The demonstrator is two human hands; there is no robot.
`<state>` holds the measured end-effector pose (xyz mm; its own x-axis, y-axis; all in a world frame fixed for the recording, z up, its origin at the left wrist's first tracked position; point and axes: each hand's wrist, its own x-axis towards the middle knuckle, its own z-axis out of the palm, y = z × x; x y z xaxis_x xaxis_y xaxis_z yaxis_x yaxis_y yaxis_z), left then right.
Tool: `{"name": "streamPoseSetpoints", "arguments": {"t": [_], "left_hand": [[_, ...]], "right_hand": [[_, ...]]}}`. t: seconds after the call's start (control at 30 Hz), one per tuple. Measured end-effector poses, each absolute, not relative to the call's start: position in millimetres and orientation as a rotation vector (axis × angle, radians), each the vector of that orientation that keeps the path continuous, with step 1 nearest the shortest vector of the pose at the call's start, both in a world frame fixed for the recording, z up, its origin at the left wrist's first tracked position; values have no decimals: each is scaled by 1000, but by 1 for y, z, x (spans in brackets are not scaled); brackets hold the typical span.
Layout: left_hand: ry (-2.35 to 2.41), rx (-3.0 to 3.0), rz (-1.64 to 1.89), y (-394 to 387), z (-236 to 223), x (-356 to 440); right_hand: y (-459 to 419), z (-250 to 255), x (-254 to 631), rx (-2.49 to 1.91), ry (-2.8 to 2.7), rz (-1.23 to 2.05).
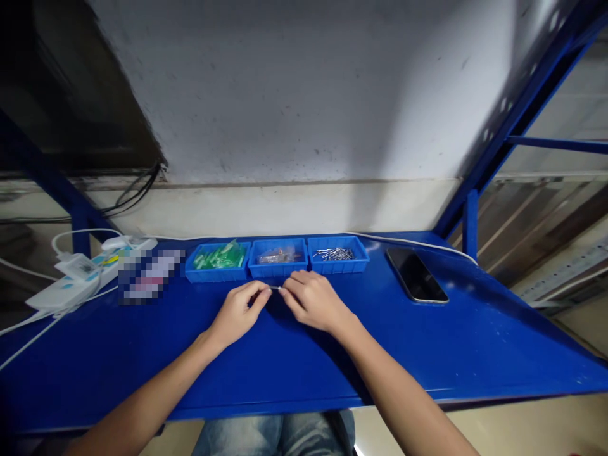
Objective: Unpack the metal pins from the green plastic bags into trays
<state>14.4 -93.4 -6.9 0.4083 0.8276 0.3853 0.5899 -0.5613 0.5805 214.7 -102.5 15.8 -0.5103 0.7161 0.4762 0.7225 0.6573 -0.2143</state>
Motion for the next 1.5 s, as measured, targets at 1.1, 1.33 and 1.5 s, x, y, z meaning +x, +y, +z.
{"name": "streamPoseSetpoints", "arguments": {"t": [1.1,1.33,1.5], "left_hand": [[1262,2318,915,-50,-31,56],[1262,2229,986,-51,-30,56],[1155,2203,996,-51,-31,54]], "right_hand": [[-77,-26,222,-1257,-2070,300],[-84,-20,219,-1306,-2144,165],[-83,-19,220,-1316,-2141,207]]}}
